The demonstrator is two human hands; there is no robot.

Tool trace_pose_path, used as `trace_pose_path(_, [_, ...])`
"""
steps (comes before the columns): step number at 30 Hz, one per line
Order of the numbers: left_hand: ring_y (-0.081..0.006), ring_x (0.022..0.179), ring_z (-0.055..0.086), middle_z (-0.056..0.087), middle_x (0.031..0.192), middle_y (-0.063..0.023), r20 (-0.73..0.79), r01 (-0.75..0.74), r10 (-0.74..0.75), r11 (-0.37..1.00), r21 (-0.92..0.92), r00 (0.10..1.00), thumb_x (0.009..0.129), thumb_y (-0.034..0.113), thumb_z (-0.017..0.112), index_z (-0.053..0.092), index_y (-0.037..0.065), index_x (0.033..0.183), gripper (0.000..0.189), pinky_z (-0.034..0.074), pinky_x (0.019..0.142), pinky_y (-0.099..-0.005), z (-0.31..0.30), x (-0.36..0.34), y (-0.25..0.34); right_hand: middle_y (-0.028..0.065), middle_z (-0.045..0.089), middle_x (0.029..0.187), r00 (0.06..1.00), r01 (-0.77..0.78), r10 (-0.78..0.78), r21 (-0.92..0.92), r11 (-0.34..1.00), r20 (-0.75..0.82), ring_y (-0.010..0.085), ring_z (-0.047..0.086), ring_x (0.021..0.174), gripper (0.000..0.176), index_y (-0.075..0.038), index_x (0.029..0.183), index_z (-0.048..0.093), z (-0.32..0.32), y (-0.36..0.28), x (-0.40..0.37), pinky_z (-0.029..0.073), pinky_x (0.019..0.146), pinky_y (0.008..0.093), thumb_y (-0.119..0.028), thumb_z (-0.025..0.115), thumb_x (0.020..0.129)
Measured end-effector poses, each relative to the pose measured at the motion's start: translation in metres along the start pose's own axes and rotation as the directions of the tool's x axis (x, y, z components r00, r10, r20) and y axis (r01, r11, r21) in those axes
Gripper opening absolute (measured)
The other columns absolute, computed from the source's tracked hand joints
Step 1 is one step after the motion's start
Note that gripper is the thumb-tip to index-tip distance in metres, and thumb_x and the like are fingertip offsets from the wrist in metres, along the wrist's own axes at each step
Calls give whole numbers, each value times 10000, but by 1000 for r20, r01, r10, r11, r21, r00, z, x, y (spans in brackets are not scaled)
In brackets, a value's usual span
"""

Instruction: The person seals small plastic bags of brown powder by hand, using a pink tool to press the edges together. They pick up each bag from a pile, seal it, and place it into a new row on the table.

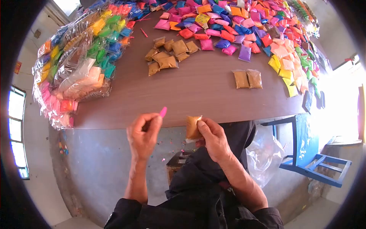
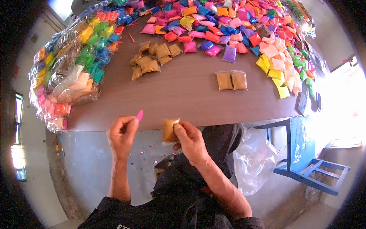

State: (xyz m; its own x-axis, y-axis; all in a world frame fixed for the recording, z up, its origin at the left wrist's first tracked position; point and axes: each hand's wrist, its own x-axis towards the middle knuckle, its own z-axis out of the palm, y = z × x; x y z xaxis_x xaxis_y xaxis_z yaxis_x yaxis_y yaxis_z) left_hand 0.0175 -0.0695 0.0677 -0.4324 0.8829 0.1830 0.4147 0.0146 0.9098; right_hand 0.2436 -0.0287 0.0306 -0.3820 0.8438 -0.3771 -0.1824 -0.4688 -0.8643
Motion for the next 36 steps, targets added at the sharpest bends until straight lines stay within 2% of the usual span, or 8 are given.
trace_pose_path(7, [-160,650,680,736,805,-103,304,-233,202,970,70,931,950,20,859,805,32,1060,123,514,581,-320,19,-39,13,12,751,1096,997,-54,46,134,990,62,69,666,910,364,-24,1382,691,2,4,-3,562,713,248,-305,569,1185])
trace_pose_path(11, [-218,635,683,733,834,-89,298,-375,316,913,163,901,944,-2,848,778,39,1040,125,523,583,-341,17,-39,4,12,756,1062,991,-33,33,1,999,129,68,650,858,351,-9,1376,710,-2,4,-9,558,717,243,-269,588,1173])
trace_pose_path(14, [-242,647,697,744,852,-87,222,-443,384,802,400,896,947,-4,839,760,44,1040,131,531,586,-368,3,-34,-24,17,752,1023,990,-99,87,110,989,107,68,642,838,338,4,1328,741,-5,16,-10,551,711,245,-258,599,1169])
trace_pose_path(17, [-252,677,723,749,860,-97,89,-304,294,856,418,952,953,0,828,758,58,1047,131,543,593,-399,-16,-42,-31,32,764,1095,969,-164,161,2,986,190,72,658,876,362,29,1377,721,-8,25,-10,549,725,247,-234,582,1171])
trace_pose_path(22, [-251,696,730,751,868,-114,309,-327,239,904,275,920,981,26,804,760,54,1017,64,559,620,-378,-11,-84,-13,34,727,932,963,-128,155,-133,983,219,90,624,759,299,33,1271,743,7,48,-15,538,660,285,-210,613,1153])
trace_pose_path(26, [-341,744,748,753,880,-111,333,-382,226,744,548,916,987,78,788,742,60,1006,53,583,631,-432,-7,-89,-46,128,689,810,973,70,39,-459,886,225,140,625,720,236,37,1176,720,1,67,-18,547,676,368,-178,636,1128])
trace_pose_path(32, [-346,748,747,757,913,-113,346,-386,249,824,415,905,994,56,769,754,84,1044,60,587,636,-433,-10,-93,-33,252,722,877,974,151,-37,-515,844,225,200,654,733,194,34,1110,707,0,78,-17,565,730,422,-151,654,1088])
trace_pose_path(36, [-337,742,751,752,887,-113,378,-407,218,731,548,900,988,58,782,759,76,1042,61,587,635,-423,0,-97,-54,204,713,869,972,165,-64,-459,873,227,187,644,745,184,18,1120,721,2,74,-23,555,730,393,-146,658,1067])
